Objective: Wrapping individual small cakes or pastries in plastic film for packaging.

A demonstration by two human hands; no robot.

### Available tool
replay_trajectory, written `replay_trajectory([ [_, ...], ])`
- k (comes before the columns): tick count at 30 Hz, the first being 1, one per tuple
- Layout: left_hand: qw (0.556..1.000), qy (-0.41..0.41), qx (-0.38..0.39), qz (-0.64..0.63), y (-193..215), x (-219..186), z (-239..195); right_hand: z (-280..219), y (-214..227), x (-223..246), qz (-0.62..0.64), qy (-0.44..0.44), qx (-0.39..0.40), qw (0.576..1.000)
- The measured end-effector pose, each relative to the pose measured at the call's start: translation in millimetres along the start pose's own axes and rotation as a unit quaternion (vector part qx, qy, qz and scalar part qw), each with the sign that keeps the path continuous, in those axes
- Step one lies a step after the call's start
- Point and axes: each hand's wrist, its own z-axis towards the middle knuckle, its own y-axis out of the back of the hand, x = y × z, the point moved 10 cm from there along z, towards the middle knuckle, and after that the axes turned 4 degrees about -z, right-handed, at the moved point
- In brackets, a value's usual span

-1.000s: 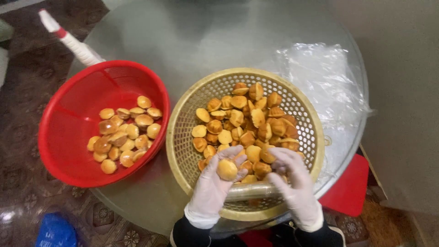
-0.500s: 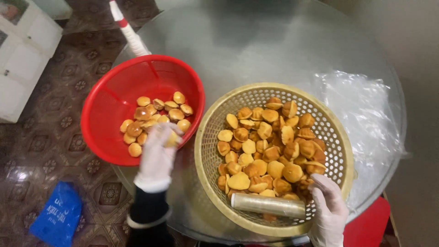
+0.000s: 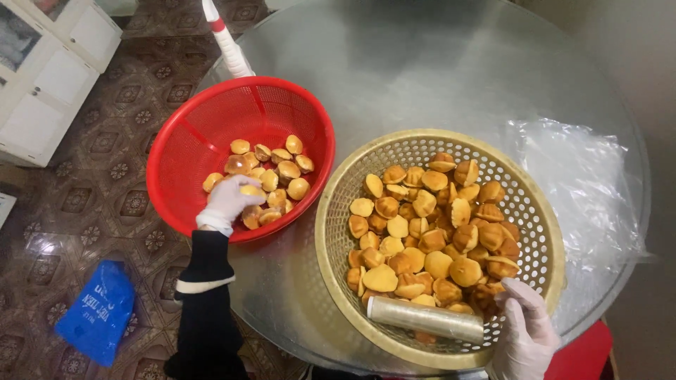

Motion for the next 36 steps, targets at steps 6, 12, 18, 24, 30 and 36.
replay_trajectory([
  [6,0.993,-0.041,0.023,0.104,-24.6,26.3,13.8,-1.7,-5.1,10.7,-0.034,0.005,-0.006,0.999],
  [12,0.989,-0.093,-0.008,0.117,-28.0,47.0,27.9,2.2,3.2,-5.8,-0.021,-0.011,0.006,1.0],
  [18,0.962,-0.19,-0.156,0.119,-0.7,-36.1,-32.2,1.1,2.4,12.9,-0.088,0.059,0.011,0.994],
  [24,0.932,-0.363,0.008,-0.007,-48.0,-171.5,-148.8,13.8,-6.4,24.6,-0.089,-0.016,0.124,0.988],
  [30,0.875,-0.324,0.353,0.064,-169.2,-189.2,-212.0,0.6,-58.0,48.2,-0.31,0.208,0.404,0.835],
  [36,0.834,-0.364,0.399,0.109,-215.1,-194.3,-250.7,-28.8,-68.6,22.8,-0.429,0.239,0.395,0.776],
])
